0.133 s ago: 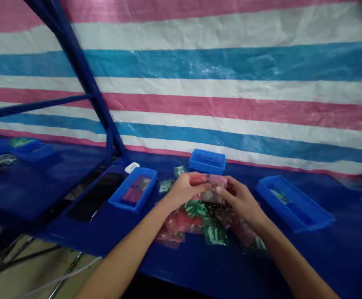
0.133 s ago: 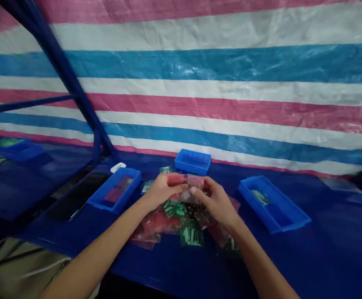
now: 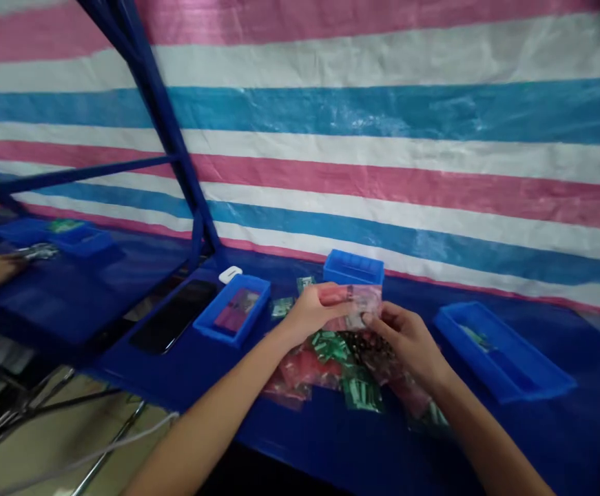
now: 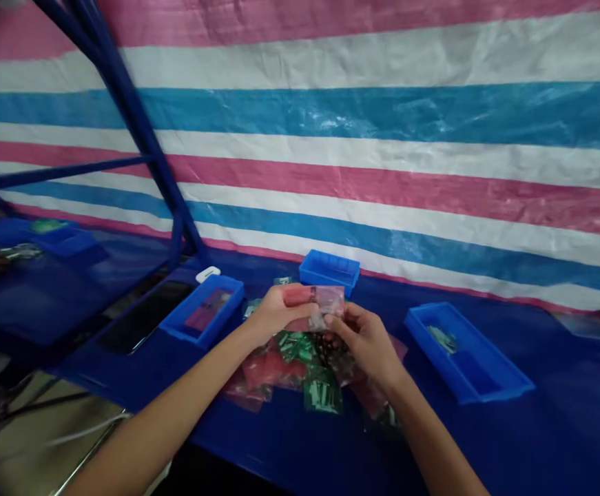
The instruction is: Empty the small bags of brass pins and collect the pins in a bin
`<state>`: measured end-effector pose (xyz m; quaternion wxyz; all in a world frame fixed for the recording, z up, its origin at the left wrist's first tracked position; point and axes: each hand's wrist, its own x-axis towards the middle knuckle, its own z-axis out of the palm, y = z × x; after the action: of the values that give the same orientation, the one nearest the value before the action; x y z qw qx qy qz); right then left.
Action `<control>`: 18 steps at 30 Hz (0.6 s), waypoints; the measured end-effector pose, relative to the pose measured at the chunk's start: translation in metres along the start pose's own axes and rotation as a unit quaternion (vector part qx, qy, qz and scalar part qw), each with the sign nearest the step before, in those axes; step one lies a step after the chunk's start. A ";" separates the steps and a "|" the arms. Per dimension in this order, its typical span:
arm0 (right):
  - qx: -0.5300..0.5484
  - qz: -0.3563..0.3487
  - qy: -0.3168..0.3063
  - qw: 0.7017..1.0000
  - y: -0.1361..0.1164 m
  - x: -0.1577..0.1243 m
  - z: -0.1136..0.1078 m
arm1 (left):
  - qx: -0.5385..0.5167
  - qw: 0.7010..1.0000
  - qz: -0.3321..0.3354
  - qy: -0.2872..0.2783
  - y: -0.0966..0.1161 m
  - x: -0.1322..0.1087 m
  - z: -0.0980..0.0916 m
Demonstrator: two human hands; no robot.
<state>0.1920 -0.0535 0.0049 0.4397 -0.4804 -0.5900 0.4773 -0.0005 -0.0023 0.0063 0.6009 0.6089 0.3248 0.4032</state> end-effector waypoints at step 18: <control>0.056 0.018 0.014 0.998 -0.020 -0.071 0.078 | -0.112 0.977 -0.046 0.175 0.023 -0.144 0.042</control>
<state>0.1240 -0.1359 0.0080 0.4652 -0.4724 -0.5474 0.5107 -0.0319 -0.1500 0.0163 0.6168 0.4420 0.4061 0.5091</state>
